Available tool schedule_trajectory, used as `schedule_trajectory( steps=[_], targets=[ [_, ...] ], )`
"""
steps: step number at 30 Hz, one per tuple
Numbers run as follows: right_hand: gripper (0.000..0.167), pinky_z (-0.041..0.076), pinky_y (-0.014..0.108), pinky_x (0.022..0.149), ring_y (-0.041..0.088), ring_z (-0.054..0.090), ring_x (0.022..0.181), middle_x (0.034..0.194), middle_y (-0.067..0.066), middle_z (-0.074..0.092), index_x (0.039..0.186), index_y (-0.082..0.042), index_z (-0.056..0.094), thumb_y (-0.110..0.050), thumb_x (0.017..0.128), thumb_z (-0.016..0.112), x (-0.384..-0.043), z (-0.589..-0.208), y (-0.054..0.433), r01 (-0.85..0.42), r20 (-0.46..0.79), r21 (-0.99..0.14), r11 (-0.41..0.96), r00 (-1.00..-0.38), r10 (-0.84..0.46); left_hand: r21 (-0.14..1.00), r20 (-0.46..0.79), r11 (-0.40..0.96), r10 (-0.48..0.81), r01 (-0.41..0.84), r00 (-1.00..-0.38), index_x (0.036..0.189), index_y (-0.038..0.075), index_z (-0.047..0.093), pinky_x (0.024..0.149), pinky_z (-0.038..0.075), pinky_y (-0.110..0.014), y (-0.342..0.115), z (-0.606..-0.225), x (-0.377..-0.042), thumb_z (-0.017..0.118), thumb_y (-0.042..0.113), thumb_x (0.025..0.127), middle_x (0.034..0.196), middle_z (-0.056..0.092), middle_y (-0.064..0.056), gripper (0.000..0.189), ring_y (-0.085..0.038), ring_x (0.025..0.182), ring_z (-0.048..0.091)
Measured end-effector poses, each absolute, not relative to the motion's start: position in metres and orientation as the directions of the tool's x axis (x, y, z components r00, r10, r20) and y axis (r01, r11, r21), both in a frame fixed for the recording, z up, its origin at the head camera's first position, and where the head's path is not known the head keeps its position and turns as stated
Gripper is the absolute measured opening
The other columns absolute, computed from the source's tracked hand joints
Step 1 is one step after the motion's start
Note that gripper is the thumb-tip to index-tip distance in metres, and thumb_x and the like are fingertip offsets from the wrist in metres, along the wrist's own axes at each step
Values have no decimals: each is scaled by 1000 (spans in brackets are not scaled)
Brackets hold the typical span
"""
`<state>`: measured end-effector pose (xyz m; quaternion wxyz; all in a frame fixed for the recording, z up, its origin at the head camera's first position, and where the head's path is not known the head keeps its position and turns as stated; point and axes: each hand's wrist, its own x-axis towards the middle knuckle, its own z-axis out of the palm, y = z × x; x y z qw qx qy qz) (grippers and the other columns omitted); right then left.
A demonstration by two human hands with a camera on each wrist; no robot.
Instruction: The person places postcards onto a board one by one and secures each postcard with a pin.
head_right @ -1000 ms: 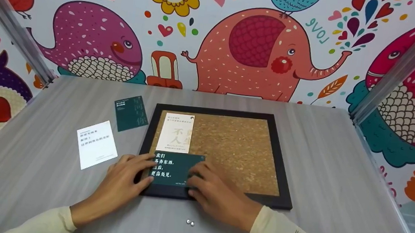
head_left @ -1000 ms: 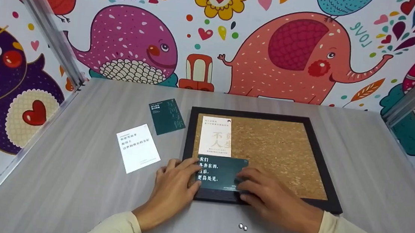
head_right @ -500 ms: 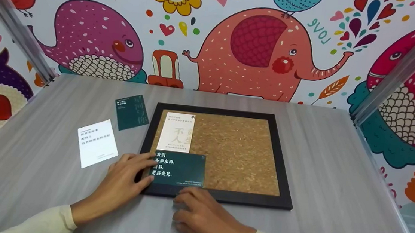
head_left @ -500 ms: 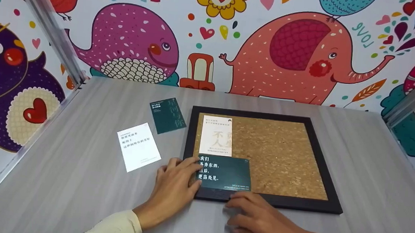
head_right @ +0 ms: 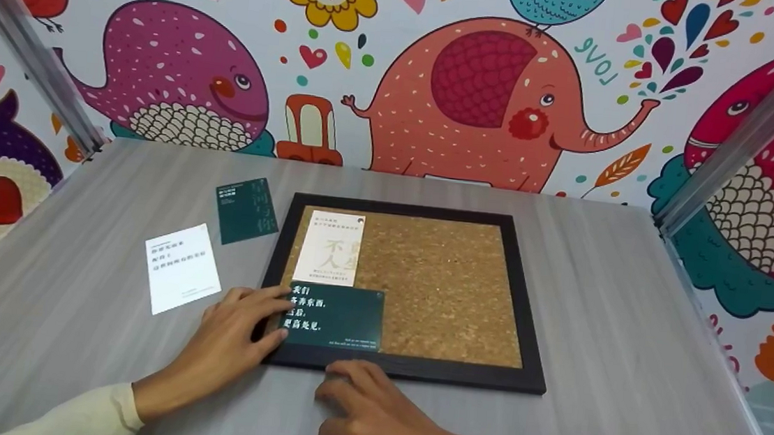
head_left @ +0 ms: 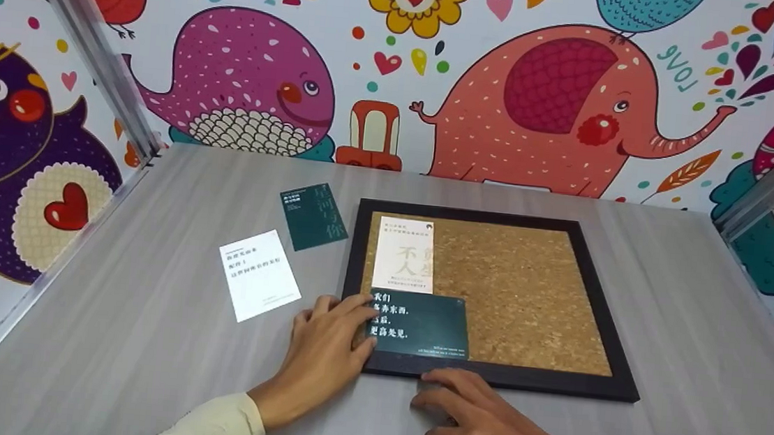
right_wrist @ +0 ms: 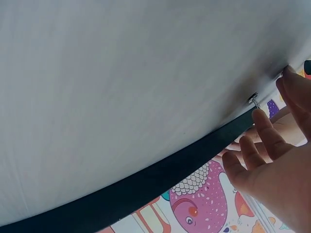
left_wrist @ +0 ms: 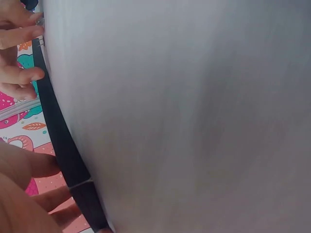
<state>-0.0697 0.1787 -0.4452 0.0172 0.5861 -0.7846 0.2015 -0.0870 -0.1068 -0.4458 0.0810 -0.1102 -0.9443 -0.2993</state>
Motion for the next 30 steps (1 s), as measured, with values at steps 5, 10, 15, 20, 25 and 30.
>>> schedule_trajectory(
  steps=[5, 10, 15, 20, 25, 30],
  targets=[
    [20, 54, 50, 110, 22, 47, 147, 150, -9, 59, 117, -33, 82, -25, 99, 87, -69, -444, 178, -916, 245, -324, 238, -324, -914, 549, 209, 797, 158, 249, -965, 131, 5, 79, 100, 37, -69, -107, -446, -87, 83, 14, 97, 153, 65, -13, 35, -34, 125, 55],
    [20, 54, 49, 111, 19, 47, 147, 151, -11, 58, 120, -35, 82, -27, 101, 84, -69, -442, 177, -896, 199, -364, 253, -340, -919, 548, 197, 802, 155, 240, -968, 132, 6, 79, 101, 37, -69, -107, -445, -87, 83, 15, 98, 153, 65, -12, 36, -33, 126, 55],
    [20, 54, 52, 113, 18, 45, 149, 153, -12, 57, 124, -35, 82, -40, 105, 78, -68, -441, 176, -883, 164, -389, 263, -348, -923, 543, 198, 805, 154, 239, -968, 132, 7, 79, 101, 38, -69, -107, -444, -87, 83, 16, 98, 154, 65, -11, 36, -33, 126, 55],
    [26, 53, 53, 113, 19, 45, 150, 155, -11, 56, 119, -33, 83, -52, 106, 71, -67, -441, 175, -886, 171, -392, 249, -336, -926, 544, 205, 802, 156, 245, -966, 132, 8, 78, 100, 38, -68, -107, -444, -86, 83, 16, 98, 153, 65, -11, 36, -32, 126, 55],
    [23, 54, 53, 112, 21, 45, 150, 156, -10, 55, 115, -31, 83, -50, 107, 72, -66, -441, 175, -885, 183, -401, 236, -329, -926, 543, 205, 803, 158, 246, -966, 132, 7, 78, 99, 38, -68, -107, -444, -86, 83, 15, 98, 153, 65, -11, 36, -32, 125, 55],
    [10, 53, 51, 113, 21, 46, 149, 155, -11, 56, 111, -29, 83, -35, 105, 79, -67, -441, 175, -893, 198, -387, 230, -324, -925, 544, 219, 797, 165, 261, -962, 131, 6, 78, 97, 38, -67, -107, -444, -85, 83, 13, 97, 152, 66, -13, 35, -33, 125, 56]
  ],
)
